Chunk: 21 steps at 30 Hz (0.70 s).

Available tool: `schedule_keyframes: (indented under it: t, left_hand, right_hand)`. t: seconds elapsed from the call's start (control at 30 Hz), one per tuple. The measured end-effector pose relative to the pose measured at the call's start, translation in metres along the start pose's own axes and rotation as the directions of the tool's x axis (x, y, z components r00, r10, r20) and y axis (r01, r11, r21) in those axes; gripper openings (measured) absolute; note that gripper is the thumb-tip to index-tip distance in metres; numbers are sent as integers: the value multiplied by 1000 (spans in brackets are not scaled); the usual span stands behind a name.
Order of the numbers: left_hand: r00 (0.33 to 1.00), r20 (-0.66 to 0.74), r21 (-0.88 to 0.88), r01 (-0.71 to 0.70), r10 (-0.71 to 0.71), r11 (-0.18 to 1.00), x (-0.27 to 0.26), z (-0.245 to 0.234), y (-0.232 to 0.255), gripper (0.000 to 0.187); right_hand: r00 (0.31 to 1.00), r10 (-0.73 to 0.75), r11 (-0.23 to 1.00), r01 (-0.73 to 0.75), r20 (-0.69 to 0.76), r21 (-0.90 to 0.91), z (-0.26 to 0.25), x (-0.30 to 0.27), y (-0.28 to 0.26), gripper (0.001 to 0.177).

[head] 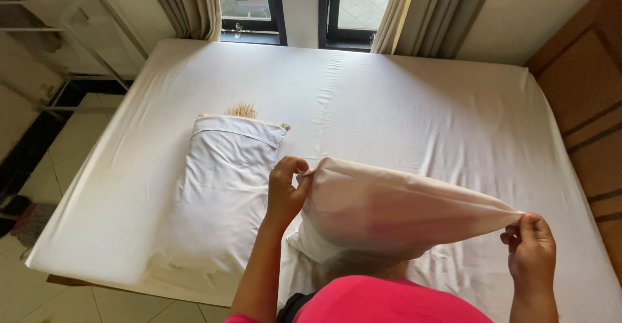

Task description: Putting clean pillowcases on pillows and then sweeping the surface of the bed with a reed broom.

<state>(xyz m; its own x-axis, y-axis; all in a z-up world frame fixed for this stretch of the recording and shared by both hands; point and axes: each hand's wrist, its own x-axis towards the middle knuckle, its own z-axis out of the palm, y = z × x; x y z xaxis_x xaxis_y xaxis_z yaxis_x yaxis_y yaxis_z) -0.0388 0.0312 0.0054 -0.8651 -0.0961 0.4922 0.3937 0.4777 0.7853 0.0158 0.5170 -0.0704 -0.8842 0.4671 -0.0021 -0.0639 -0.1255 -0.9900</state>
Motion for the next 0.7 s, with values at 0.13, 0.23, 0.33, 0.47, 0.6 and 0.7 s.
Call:
schedule_keyframes:
  t: [0.13,0.23,0.33,0.47,0.6,0.7]
  left_hand:
    - [994,-78,67,-75,80,995,-2,1,8,13]
    - [997,-67,-55,27,-31,998,-8,2,4,13]
    - [996,-95,-53,-7,2,999,-16,2,-4,13]
    - [987,-154,-92,-56,42,994,-20,-3,-7,15]
    - [978,-193,-150,55,-84,987,-25,-7,-10,18]
    - [990,-70,-311,98,-126,945,-23,-12,-10,23]
  right_hand:
    - [1000,-1,999,0,-5,-41,3,-1,-2,20]
    - [1000,-7,1000,7,8,7,1,2,3,20]
    - [1000,-13,1000,13,23,16,2,0,0,20]
    - [1000,-12,1000,12,28,-2,5,2,-2,21]
    - [998,-33,999,32,47,11,6,3,-1,19]
    - [999,-27,1000,27,31,-4,9,5,-2,19]
